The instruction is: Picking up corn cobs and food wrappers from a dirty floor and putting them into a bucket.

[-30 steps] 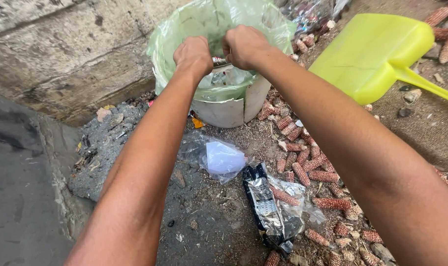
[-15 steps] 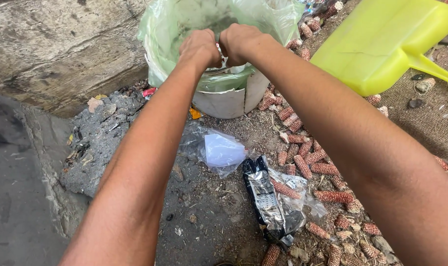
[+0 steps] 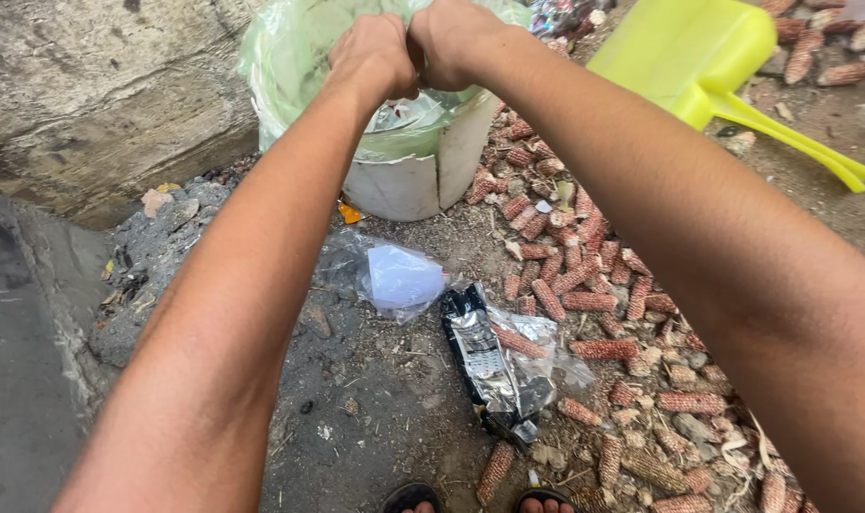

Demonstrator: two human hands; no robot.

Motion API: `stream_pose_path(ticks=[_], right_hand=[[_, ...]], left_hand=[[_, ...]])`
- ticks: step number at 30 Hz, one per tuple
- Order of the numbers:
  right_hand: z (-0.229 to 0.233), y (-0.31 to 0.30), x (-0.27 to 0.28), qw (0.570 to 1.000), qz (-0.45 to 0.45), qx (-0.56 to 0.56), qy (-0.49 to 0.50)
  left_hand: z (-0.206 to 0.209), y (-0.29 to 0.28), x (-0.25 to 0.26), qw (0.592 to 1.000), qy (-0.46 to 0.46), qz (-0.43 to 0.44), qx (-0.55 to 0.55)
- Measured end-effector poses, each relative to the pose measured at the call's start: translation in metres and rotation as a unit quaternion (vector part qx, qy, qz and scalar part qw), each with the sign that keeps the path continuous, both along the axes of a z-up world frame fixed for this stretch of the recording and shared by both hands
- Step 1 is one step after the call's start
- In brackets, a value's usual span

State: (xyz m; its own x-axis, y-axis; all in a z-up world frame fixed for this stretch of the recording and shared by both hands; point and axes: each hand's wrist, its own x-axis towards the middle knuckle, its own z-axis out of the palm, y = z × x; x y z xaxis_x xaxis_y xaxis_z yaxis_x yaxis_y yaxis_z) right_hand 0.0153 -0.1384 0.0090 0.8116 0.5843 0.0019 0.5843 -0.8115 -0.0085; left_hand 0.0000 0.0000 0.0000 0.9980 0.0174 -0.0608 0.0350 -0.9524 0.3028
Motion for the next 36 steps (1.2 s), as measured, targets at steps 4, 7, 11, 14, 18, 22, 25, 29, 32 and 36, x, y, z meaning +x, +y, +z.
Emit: stream_pose_path(ticks=[4, 7, 11, 14, 18, 22, 25, 29, 32, 36], right_hand=[[0.013, -0.020, 0.004, 0.996, 0.037, -0.006, -0.077], [0.027, -0.034, -0.008, 0.996, 0.036, 0.028, -0.071], [0.042, -0.054, -0.028, 0.992, 0.053, 0.015, -0.113], [0.044, -0.069, -0.038, 0.995, 0.054, 0.002, -0.087], [0.043, -0.084, -0.059, 0.994, 0.010, -0.035, -0.107], [0.018, -0.098, -0.080, 0.993, -0.016, -0.080, -0.083], [-0.001, -0.104, -0.096, 0.995, -0.015, -0.088, -0.044], [-0.033, -0.102, -0.120, 0.991, -0.031, -0.124, 0.035], [-0.058, -0.106, -0.139, 0.985, -0.033, -0.142, 0.091], [-0.082, -0.107, -0.164, 0.979, -0.016, -0.153, 0.137]], left_hand=[[0.019, -0.014, -0.009, 0.998, -0.047, -0.024, -0.038], [0.026, -0.022, -0.011, 0.991, -0.087, -0.096, -0.030], [0.048, -0.040, -0.036, 0.990, -0.102, -0.096, -0.018], [0.053, -0.054, -0.049, 0.992, -0.088, -0.081, -0.035], [0.045, -0.072, -0.059, 0.990, -0.098, -0.095, -0.015], [0.027, -0.086, -0.073, 0.991, -0.065, -0.115, 0.005], [-0.005, -0.099, -0.081, 0.994, 0.001, -0.112, -0.008], [-0.042, -0.097, -0.112, 0.991, 0.012, -0.131, -0.019], [-0.056, -0.103, -0.130, 0.987, 0.055, -0.149, -0.026], [-0.081, -0.109, -0.150, 0.981, 0.116, -0.153, -0.019]])
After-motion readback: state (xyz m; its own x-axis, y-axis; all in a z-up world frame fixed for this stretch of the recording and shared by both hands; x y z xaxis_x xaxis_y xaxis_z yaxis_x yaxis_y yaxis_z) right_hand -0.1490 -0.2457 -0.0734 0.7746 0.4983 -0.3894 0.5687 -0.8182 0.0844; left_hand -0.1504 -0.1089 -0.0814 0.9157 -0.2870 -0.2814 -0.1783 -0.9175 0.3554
